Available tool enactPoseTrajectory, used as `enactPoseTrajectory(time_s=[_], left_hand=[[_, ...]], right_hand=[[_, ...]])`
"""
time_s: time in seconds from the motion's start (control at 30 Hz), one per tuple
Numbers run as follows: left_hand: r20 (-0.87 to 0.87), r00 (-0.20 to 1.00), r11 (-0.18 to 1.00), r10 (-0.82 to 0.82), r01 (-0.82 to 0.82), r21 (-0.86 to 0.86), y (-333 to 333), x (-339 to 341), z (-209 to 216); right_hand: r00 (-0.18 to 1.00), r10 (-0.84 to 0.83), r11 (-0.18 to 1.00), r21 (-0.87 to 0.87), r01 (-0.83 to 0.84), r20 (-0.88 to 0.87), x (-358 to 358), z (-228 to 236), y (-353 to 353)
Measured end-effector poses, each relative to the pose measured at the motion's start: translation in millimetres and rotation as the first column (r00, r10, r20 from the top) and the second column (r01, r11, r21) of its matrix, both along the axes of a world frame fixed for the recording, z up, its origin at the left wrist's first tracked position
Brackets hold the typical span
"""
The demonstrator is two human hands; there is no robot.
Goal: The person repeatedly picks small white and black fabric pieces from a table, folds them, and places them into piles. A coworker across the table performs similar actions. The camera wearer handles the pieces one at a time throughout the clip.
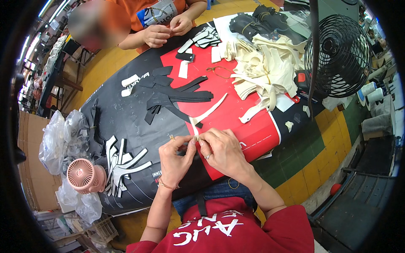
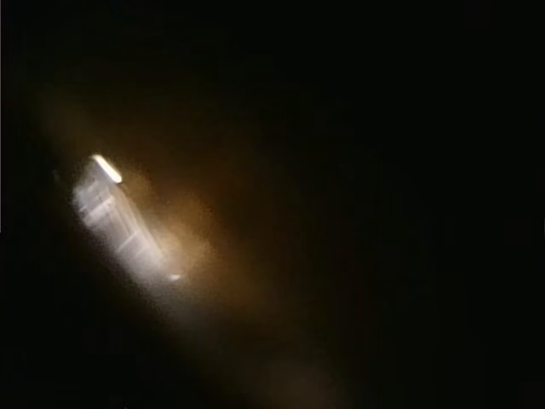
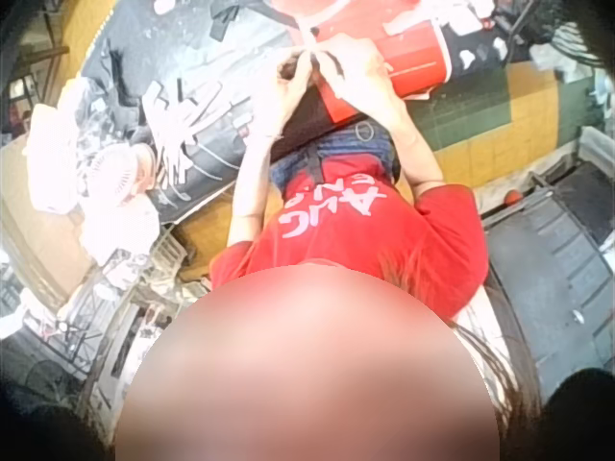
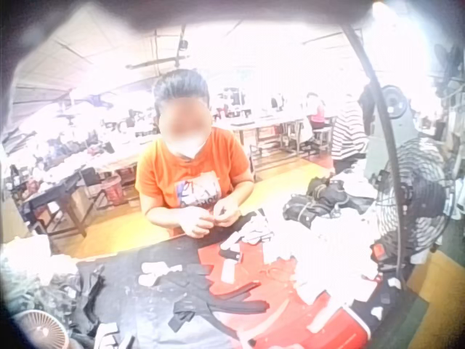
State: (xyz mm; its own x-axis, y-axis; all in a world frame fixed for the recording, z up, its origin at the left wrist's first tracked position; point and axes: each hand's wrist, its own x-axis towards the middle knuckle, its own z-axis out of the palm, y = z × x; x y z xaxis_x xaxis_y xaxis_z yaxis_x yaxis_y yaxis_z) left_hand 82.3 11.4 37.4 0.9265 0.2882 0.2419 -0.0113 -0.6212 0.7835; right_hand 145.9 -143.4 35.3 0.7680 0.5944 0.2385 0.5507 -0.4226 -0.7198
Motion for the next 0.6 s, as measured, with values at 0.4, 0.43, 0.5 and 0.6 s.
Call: enactPoseTrajectory(time_s=[0.4,0.43,0.5,0.6], left_hand=[[-0.111,0.968,0.736,0.224,-0.243,-0.632,91,-40,-23],[-0.120,0.958,0.677,0.260,-0.269,-0.685,105,-49,-25],[-0.039,0.921,0.485,0.388,-0.240,-0.841,128,-71,-27],[0.010,0.855,0.335,0.519,-0.193,-0.922,163,-102,-20]], right_hand=[[0.568,0.533,0.365,0.776,0.515,-0.628,45,9,-106],[0.571,0.557,0.322,0.790,0.522,-0.604,46,8,-112],[0.574,0.593,0.227,0.801,0.554,-0.565,46,6,-121],[0.597,0.638,0.082,0.813,0.576,-0.487,47,5,-124]])
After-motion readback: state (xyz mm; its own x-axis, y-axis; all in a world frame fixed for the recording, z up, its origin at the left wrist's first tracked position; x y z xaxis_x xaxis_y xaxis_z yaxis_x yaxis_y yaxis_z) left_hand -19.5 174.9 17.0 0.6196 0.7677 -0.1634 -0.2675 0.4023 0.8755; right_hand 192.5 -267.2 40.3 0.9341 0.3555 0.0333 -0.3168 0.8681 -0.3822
